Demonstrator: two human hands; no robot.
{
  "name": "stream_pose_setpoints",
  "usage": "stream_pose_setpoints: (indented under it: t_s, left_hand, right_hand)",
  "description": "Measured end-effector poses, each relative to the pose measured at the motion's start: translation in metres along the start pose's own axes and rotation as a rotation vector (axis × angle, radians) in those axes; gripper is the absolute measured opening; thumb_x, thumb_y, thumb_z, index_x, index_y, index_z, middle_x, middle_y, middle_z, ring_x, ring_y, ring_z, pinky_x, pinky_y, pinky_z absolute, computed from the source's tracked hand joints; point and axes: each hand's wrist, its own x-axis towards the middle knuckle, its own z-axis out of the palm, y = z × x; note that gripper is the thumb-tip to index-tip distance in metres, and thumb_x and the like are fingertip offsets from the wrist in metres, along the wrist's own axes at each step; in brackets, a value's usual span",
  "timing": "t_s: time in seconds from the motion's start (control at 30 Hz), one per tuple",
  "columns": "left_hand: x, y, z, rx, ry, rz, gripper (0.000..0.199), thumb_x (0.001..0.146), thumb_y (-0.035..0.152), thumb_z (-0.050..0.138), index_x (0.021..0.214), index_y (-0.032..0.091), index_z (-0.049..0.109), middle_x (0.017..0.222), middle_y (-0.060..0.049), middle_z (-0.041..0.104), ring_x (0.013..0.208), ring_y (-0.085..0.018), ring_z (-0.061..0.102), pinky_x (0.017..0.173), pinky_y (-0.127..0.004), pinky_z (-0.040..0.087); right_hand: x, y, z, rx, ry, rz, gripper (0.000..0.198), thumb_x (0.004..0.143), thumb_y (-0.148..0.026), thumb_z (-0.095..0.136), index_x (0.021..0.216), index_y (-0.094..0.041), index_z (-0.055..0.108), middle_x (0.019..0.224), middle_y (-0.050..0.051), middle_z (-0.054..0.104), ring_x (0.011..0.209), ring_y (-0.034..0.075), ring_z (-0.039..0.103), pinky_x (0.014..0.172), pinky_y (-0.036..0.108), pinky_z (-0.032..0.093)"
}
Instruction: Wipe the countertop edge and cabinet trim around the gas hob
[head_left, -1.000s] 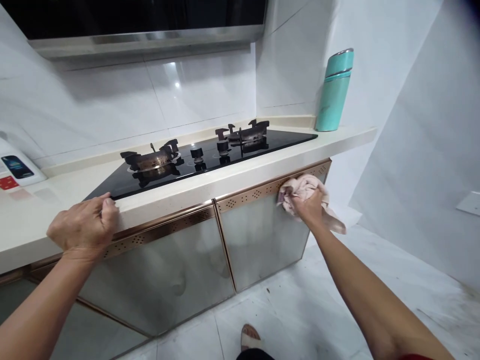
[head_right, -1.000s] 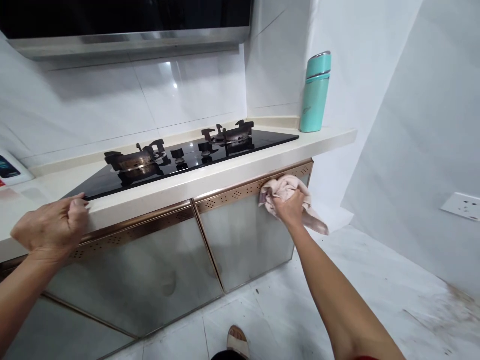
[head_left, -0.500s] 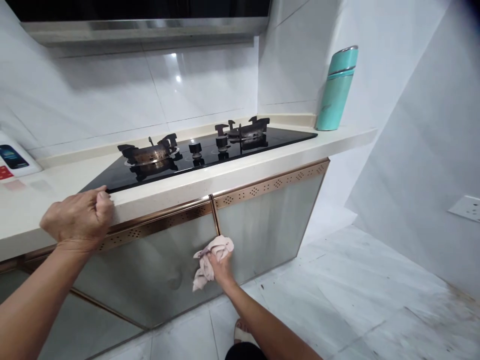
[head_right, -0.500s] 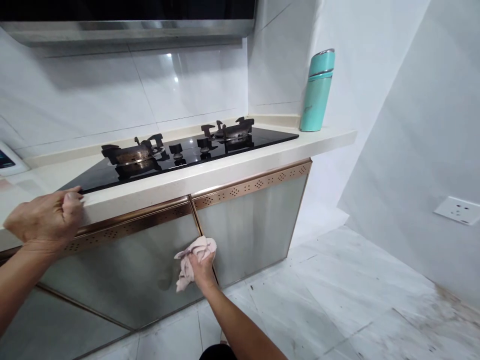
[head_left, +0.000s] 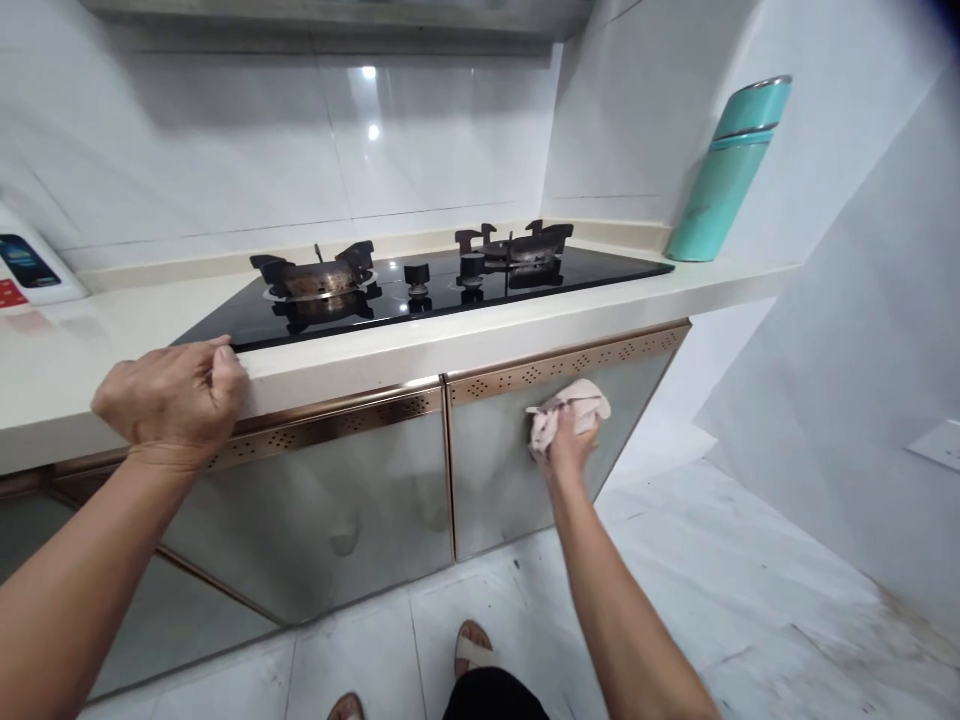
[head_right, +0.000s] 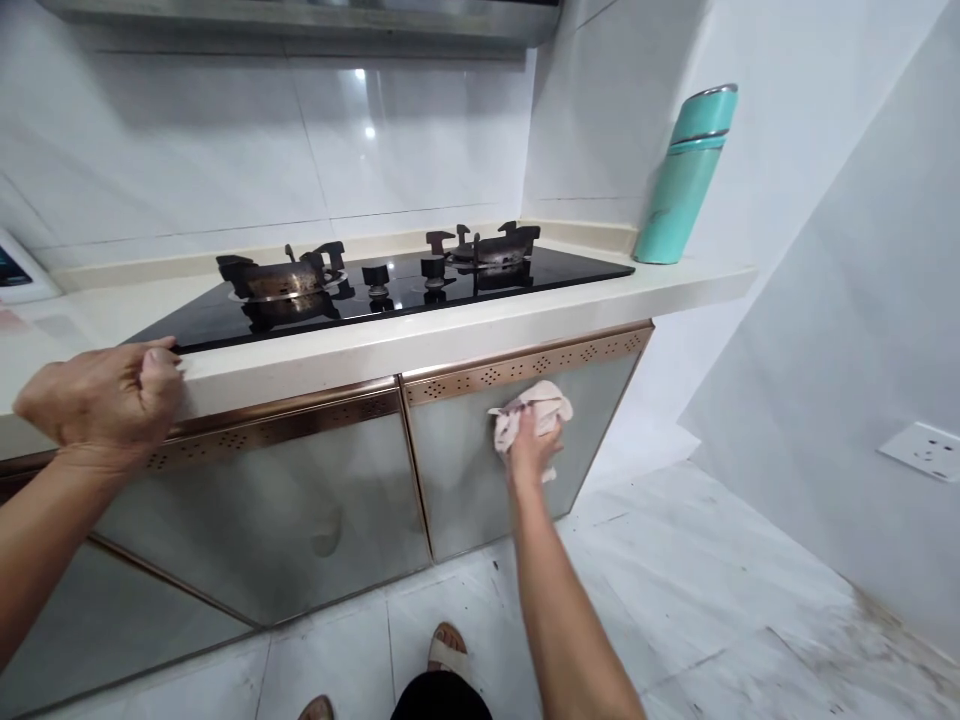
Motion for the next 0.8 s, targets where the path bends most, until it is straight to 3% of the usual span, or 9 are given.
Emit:
stream_pose_setpoints:
  t_s: [0.07, 0.13, 0.23, 0.3, 0.37, 0.43, 0.63, 0.7, 0.8]
  left_hand:
    - [0.000, -0.001, 0.002, -0.034, -0.003, -0.026, 0.048, 0.095, 0.043, 0.041, 0.103, 0.016, 0.080, 0.090, -0.007, 0.080, 0.081, -0.022, 0.064, 0.075, -0.034, 0.041]
    - [-0.002, 0.001, 0.003, -0.099, -0.023, -0.028, 0.045, 0.095, 0.043, 0.044, 0.104, 0.015, 0.078, 0.100, -0.006, 0.080, 0.095, -0.021, 0.065, 0.087, -0.037, 0.044]
    - [-0.016, 0.012, -0.003, -0.207, -0.020, -0.013, 0.041, 0.098, 0.041, 0.044, 0.104, 0.016, 0.076, 0.124, -0.006, 0.074, 0.121, -0.023, 0.060, 0.110, -0.045, 0.035]
    - [-0.036, 0.024, -0.010, -0.245, 0.022, -0.032, 0.041, 0.099, 0.041, 0.046, 0.115, 0.015, 0.073, 0.144, -0.010, 0.063, 0.140, -0.028, 0.048, 0.119, -0.052, 0.024]
    - [-0.068, 0.036, -0.016, -0.234, 0.033, -0.062, 0.053, 0.097, 0.041, 0.055, 0.141, 0.013, 0.058, 0.160, -0.015, 0.045, 0.153, -0.032, 0.031, 0.123, -0.057, 0.018]
    - [-0.110, 0.044, -0.017, -0.259, 0.011, -0.137, 0.050, 0.098, 0.034, 0.055, 0.144, 0.016, 0.055, 0.167, -0.017, 0.032, 0.158, -0.031, 0.019, 0.123, -0.056, 0.022]
    - [-0.238, 0.040, 0.005, -0.361, -0.141, -0.478, 0.041, 0.096, 0.026, 0.052, 0.136, 0.022, 0.062, 0.160, -0.018, 0.042, 0.153, -0.036, 0.031, 0.114, -0.061, 0.037]
    - [-0.258, 0.039, 0.014, -0.374, -0.145, -0.543, 0.040, 0.095, 0.024, 0.053, 0.133, 0.022, 0.063, 0.159, -0.018, 0.044, 0.151, -0.037, 0.033, 0.113, -0.063, 0.038]
    - [-0.261, 0.041, 0.022, -0.410, -0.108, -0.602, 0.041, 0.094, 0.024, 0.054, 0.135, 0.024, 0.062, 0.160, -0.016, 0.042, 0.151, -0.036, 0.033, 0.114, -0.063, 0.037]
  right_hand:
    - [-0.021, -0.043, 0.015, 0.105, 0.055, 0.190, 0.056, 0.096, -0.045, 0.044, 0.137, -0.007, 0.046, 0.111, 0.018, 0.056, 0.099, 0.032, 0.056, 0.088, 0.044, 0.045]
    - [-0.054, -0.098, 0.031, 0.206, 0.074, 0.274, 0.059, 0.095, -0.048, 0.046, 0.136, -0.005, 0.042, 0.120, 0.021, 0.050, 0.108, 0.032, 0.051, 0.095, 0.047, 0.043]
    - [-0.110, -0.170, 0.048, 0.335, 0.029, 0.190, 0.059, 0.080, -0.048, 0.067, 0.124, -0.013, 0.049, 0.127, 0.021, 0.048, 0.115, 0.033, 0.048, 0.099, 0.050, 0.043]
    - [-0.140, -0.196, 0.054, 0.446, -0.023, 0.061, 0.051, 0.074, -0.043, 0.070, 0.117, -0.020, 0.054, 0.128, 0.018, 0.048, 0.116, 0.033, 0.048, 0.098, 0.052, 0.044]
    - [-0.160, -0.201, 0.056, 0.549, -0.048, -0.033, 0.043, 0.073, -0.040, 0.069, 0.111, -0.024, 0.056, 0.125, 0.015, 0.050, 0.113, 0.034, 0.049, 0.096, 0.055, 0.046]
    - [-0.170, -0.194, 0.058, 0.614, -0.037, -0.054, 0.039, 0.073, -0.039, 0.067, 0.107, -0.025, 0.055, 0.120, 0.013, 0.051, 0.109, 0.033, 0.051, 0.095, 0.055, 0.048]
    - [-0.151, -0.168, 0.043, 0.665, 0.036, 0.015, 0.039, 0.075, -0.044, 0.066, 0.107, -0.024, 0.054, 0.107, 0.008, 0.048, 0.097, 0.028, 0.056, 0.091, 0.049, 0.052]
    - [-0.130, -0.164, 0.028, 0.641, 0.102, 0.047, 0.039, 0.079, -0.047, 0.065, 0.107, -0.023, 0.053, 0.109, 0.009, 0.047, 0.100, 0.029, 0.056, 0.096, 0.052, 0.049]
    - [-0.096, -0.171, 0.007, 0.633, 0.156, 0.039, 0.049, 0.083, -0.049, 0.063, 0.121, -0.023, 0.046, 0.123, 0.013, 0.045, 0.117, 0.033, 0.051, 0.107, 0.058, 0.040]
